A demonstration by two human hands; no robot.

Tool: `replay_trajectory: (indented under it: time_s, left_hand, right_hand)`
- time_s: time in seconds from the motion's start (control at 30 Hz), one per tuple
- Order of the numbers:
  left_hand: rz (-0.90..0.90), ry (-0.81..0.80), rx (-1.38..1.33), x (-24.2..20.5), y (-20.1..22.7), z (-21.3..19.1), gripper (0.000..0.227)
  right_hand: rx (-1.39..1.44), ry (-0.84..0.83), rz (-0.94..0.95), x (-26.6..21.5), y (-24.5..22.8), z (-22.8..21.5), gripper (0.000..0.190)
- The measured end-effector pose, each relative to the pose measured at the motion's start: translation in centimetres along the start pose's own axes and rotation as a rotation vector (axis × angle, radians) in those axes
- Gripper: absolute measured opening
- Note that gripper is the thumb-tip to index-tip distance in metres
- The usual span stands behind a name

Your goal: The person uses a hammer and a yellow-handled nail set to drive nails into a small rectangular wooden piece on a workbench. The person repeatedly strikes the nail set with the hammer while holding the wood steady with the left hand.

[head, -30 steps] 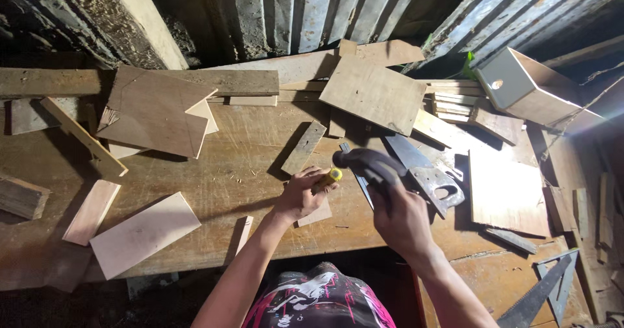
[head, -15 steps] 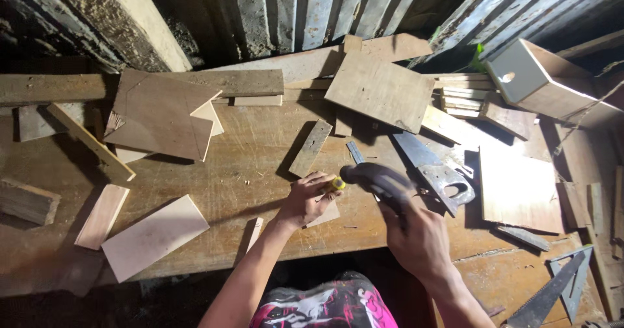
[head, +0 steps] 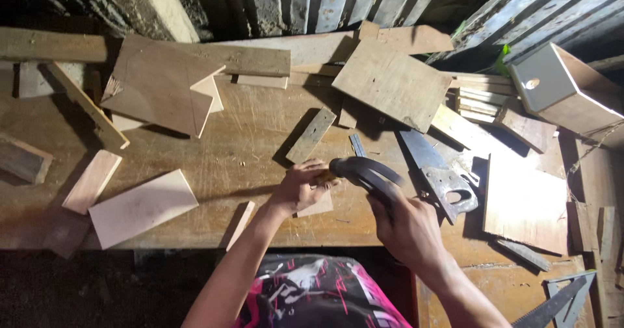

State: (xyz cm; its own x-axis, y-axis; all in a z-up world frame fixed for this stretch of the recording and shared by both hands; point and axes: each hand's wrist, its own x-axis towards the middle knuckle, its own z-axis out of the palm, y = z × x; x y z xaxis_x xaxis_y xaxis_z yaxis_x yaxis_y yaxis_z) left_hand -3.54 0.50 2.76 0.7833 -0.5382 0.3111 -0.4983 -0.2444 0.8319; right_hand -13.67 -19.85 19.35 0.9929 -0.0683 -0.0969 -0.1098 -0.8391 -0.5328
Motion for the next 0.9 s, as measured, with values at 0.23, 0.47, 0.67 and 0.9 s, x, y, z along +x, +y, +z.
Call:
replay_trajectory:
  time_s: [0.23, 0.47, 0.67, 0.9]
  left_hand:
    - [0.118, 0.025, 0.031, 0.2, -0.8, 0.2, 0.028]
    - [0.116, -0.045, -0.015, 0.8, -2.3, 0.0, 0.009]
    - [-0.172, 0.093, -0.26, 1.0, -2.2, -1.4, 0.022]
    - [-0.198, 0.019, -0.15, 1.4, -1.3, -0.6, 0.021]
  right_hand:
    - [0.111, 0.253, -0.07, 0.2, 2.7, 0.6, 0.011]
    - [-0.069, 0.11, -0.115, 0.3, 3.8, 1.5, 0.023]
    - [0.035, 0.171, 0.041, -0.1, 5.1, 1.5, 0.03]
    - [-0.004, 0.191, 0.078, -0.2, 5.9, 1.7, 0.026]
